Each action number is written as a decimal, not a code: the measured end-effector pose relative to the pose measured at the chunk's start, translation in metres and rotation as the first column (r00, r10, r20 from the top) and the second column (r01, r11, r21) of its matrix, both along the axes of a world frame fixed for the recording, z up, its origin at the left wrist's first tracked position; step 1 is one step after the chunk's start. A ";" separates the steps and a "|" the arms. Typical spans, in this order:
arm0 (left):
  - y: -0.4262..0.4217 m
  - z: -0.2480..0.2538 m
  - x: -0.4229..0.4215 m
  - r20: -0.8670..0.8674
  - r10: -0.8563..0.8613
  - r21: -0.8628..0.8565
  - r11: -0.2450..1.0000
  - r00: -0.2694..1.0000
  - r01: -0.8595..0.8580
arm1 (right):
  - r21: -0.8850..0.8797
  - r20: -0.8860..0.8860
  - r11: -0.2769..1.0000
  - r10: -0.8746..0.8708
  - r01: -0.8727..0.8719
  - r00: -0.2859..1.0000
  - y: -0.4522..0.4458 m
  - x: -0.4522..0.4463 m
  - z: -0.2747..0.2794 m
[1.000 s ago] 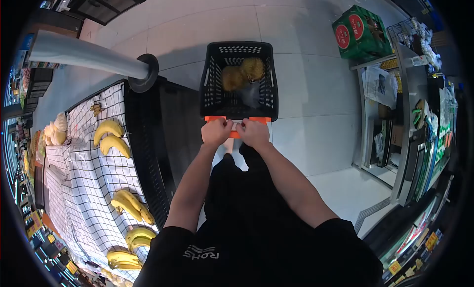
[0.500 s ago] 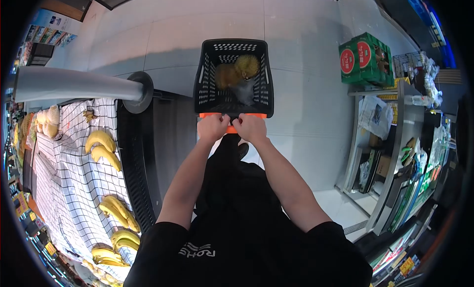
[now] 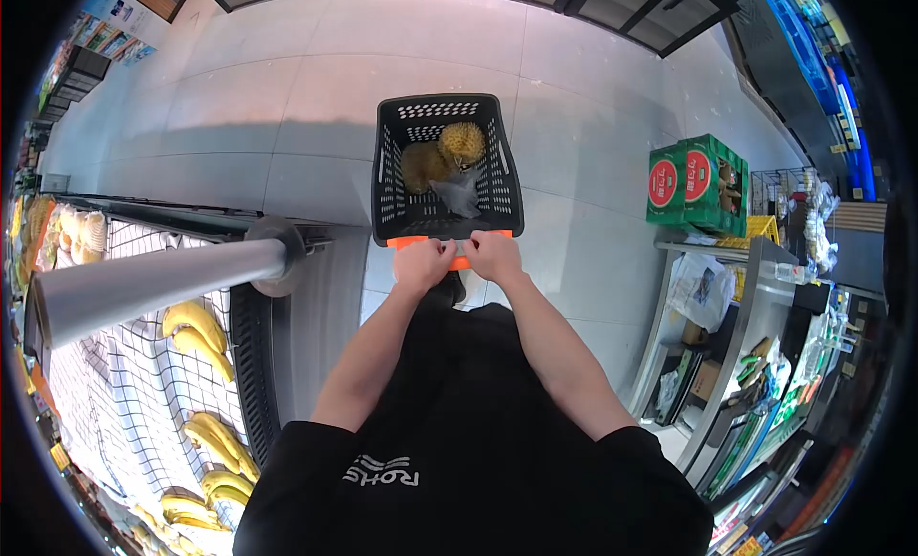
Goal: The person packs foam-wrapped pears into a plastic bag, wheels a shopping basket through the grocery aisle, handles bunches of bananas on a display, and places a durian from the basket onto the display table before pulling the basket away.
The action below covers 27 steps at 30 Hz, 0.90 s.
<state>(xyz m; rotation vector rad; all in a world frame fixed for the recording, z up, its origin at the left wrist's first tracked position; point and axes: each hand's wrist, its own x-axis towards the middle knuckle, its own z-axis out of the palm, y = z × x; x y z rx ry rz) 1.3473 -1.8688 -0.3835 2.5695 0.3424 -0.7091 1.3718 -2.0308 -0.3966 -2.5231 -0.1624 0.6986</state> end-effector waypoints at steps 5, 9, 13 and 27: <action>0.008 -0.002 0.027 -0.056 -0.118 -0.071 0.991 0.991 0.114 | 0.035 -0.002 0.999 0.032 -0.032 0.999 0.001 0.038 0.002; 0.010 -0.001 0.049 -0.061 -0.173 -0.095 0.981 0.983 0.167 | 0.037 0.044 0.994 0.098 -0.100 0.994 -0.002 0.065 -0.009; 0.016 0.006 0.075 -0.087 -0.217 -0.159 0.967 0.972 0.201 | 0.019 0.044 0.988 0.151 -0.152 0.988 -0.002 0.097 -0.012; 0.002 0.003 0.182 -0.167 -0.027 -0.062 0.998 0.986 0.017 | 0.192 0.137 0.902 0.366 -0.387 0.921 0.004 0.246 -0.029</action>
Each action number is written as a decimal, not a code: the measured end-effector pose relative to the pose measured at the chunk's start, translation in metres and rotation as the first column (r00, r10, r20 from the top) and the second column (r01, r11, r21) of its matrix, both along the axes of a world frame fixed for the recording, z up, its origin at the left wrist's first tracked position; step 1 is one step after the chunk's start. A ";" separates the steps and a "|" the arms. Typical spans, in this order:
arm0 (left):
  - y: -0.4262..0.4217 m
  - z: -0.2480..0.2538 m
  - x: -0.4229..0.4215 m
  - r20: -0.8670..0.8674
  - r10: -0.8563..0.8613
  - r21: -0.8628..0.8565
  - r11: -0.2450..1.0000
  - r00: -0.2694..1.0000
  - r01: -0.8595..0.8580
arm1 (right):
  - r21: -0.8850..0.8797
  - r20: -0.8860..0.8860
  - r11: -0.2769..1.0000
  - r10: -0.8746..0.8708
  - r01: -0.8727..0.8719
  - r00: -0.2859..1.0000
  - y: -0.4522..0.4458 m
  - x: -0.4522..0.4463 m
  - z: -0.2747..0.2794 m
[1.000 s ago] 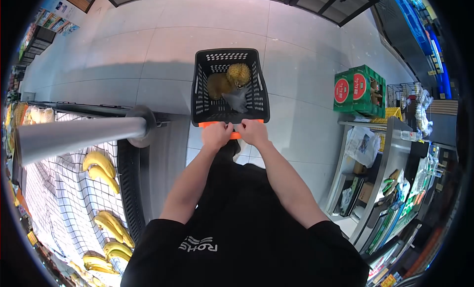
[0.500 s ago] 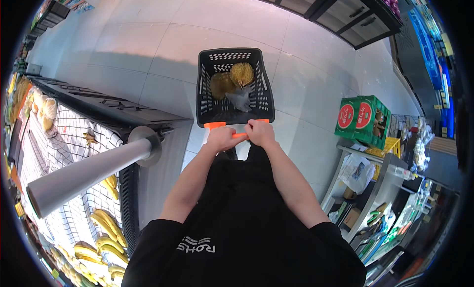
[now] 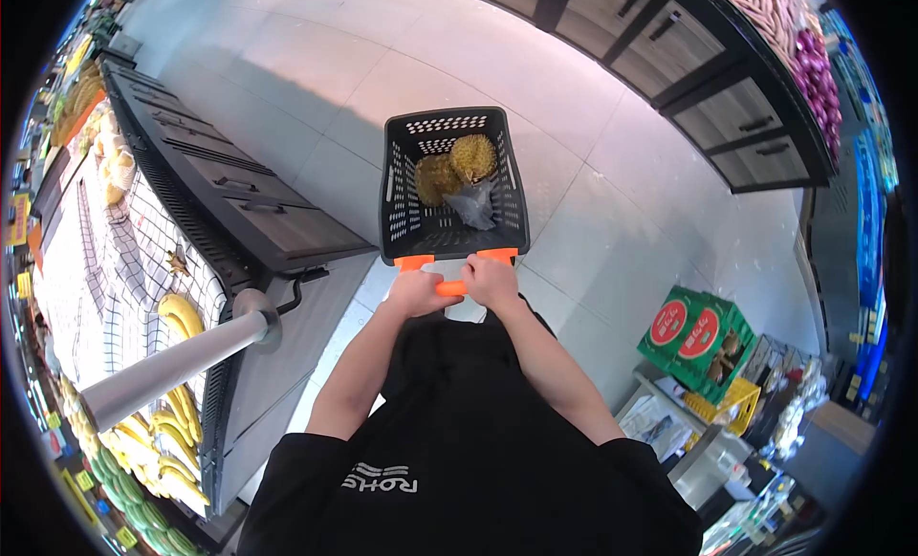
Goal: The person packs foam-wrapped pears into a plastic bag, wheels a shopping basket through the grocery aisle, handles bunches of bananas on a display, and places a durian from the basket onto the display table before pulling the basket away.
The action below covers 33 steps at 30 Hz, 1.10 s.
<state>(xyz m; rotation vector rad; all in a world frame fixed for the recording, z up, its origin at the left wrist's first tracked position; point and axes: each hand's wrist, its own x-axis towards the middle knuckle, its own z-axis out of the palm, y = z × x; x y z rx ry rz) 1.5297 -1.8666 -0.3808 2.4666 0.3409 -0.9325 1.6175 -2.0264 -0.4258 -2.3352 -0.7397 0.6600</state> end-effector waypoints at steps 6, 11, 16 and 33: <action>-0.009 -0.004 0.039 0.004 0.238 0.056 0.970 0.971 -0.238 | -0.004 -0.018 0.989 0.146 -0.146 0.989 0.010 0.061 -0.001; -0.012 -0.006 0.062 0.077 0.420 0.067 0.903 0.904 -0.425 | -0.038 -0.015 0.965 0.258 -0.258 0.966 0.025 0.100 0.000; -0.006 -0.016 0.078 0.151 0.478 0.098 0.864 0.865 -0.494 | -0.043 -0.019 0.940 0.337 -0.338 0.941 0.043 0.128 -0.009; 0.077 -0.027 0.152 0.349 0.629 0.024 0.735 0.695 -0.678 | -0.138 -0.050 0.834 0.533 -0.534 0.845 0.161 0.234 0.001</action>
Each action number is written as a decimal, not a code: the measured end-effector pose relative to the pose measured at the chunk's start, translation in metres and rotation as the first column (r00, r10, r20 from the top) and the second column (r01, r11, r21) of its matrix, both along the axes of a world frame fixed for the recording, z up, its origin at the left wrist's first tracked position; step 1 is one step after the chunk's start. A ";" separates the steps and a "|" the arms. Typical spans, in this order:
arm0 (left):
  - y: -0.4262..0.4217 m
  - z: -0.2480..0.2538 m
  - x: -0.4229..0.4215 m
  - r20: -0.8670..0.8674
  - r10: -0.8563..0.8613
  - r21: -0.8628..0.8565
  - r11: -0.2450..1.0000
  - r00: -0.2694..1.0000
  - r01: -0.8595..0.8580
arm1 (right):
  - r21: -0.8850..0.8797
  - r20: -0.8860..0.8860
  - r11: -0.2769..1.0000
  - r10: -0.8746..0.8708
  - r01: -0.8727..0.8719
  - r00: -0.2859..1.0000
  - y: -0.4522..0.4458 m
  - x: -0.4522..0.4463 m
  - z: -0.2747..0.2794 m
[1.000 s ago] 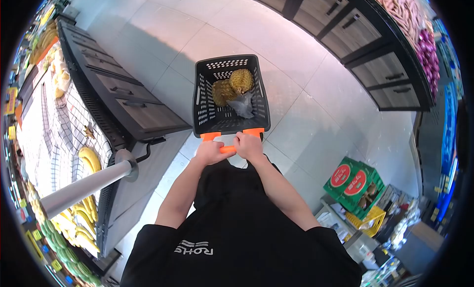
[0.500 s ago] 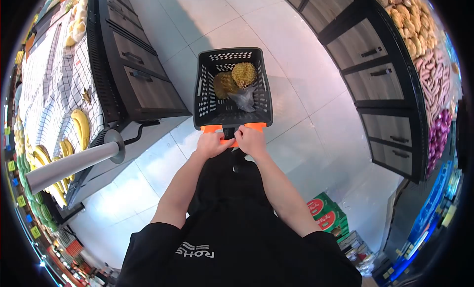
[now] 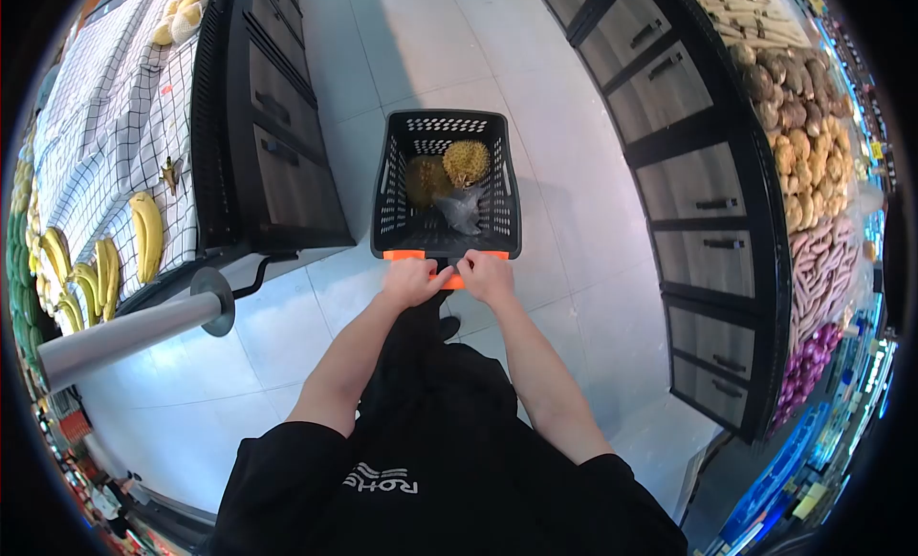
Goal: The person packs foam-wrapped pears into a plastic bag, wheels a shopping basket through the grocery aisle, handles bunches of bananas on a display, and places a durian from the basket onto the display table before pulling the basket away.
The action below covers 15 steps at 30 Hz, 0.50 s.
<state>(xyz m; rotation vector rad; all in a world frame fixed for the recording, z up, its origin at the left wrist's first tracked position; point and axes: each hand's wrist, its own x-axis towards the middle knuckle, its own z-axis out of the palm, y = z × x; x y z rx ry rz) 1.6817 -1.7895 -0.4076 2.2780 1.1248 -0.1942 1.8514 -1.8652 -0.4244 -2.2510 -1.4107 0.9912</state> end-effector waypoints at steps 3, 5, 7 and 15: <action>0.024 0.000 0.021 0.010 0.017 -0.037 0.999 1.000 -0.017 | 0.037 0.006 0.999 0.002 -0.002 1.000 0.025 0.021 0.002; 0.041 -0.001 0.028 0.012 0.031 -0.056 0.998 0.999 -0.031 | 0.049 0.024 0.999 0.020 -0.021 1.000 0.042 0.031 -0.004; 0.057 0.000 0.037 0.050 0.035 -0.060 0.998 0.998 -0.032 | 0.065 0.032 0.998 0.024 -0.026 0.999 0.066 0.040 0.000; 0.115 -0.005 0.061 0.106 0.106 -0.055 0.993 0.989 -0.101 | -0.052 0.062 0.994 0.098 -0.095 0.993 0.140 0.071 0.007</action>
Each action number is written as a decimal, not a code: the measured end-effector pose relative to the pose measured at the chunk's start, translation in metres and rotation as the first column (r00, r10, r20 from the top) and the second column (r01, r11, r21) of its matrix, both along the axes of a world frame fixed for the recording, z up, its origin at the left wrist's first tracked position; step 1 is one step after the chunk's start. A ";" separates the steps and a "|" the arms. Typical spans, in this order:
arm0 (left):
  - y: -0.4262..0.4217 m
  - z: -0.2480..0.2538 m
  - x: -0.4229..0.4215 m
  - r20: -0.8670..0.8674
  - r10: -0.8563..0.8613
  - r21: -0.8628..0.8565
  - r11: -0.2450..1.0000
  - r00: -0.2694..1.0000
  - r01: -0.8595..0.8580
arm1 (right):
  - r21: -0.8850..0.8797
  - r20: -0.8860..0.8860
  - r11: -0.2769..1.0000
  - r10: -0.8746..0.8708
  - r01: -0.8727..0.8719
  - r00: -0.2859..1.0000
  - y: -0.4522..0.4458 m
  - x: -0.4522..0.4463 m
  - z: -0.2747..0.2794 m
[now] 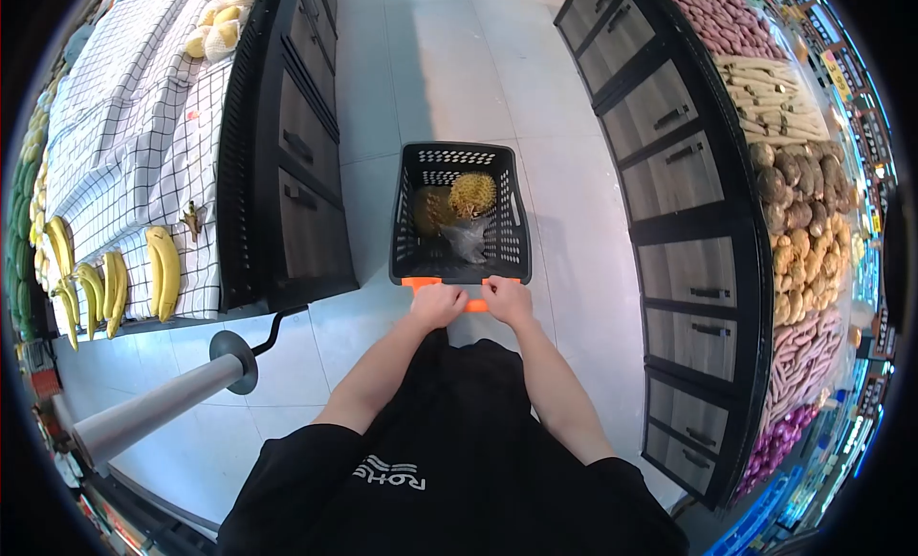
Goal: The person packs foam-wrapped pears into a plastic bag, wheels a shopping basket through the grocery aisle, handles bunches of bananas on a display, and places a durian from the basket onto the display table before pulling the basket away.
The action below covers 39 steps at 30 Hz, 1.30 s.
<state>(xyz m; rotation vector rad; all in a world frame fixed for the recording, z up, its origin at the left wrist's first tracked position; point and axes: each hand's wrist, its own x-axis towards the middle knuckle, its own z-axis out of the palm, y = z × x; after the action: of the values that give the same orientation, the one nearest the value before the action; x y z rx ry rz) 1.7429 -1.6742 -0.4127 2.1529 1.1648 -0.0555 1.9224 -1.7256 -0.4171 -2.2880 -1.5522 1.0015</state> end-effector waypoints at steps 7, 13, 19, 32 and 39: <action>0.054 0.006 0.024 -0.009 0.101 -0.010 0.995 0.995 -0.101 | 0.040 -0.028 0.998 0.039 -0.038 0.999 0.065 0.025 0.002; 0.110 0.004 0.045 -0.004 0.190 -0.013 0.982 0.982 -0.190 | 0.009 -0.029 0.992 0.129 -0.128 0.991 0.133 0.047 0.007; 0.170 0.006 0.064 0.015 0.472 -0.095 0.878 0.882 -0.469 | 0.047 -0.059 0.976 0.213 -0.211 0.975 0.202 0.068 0.003; 0.270 0.010 0.094 -0.101 0.645 -0.056 0.756 0.757 -0.652 | 0.065 -0.107 0.936 0.350 -0.345 0.931 0.318 0.093 -0.011; 0.324 -0.001 0.095 -0.110 0.644 -0.035 0.758 0.757 -0.651 | 0.043 -0.087 0.919 0.395 -0.392 0.915 0.378 0.095 -0.006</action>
<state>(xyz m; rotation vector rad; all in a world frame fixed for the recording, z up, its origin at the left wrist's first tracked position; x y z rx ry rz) 1.8378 -1.3498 -0.4134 1.5836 1.8777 0.1149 2.0172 -1.3477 -0.4226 -1.9164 -2.0197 1.1525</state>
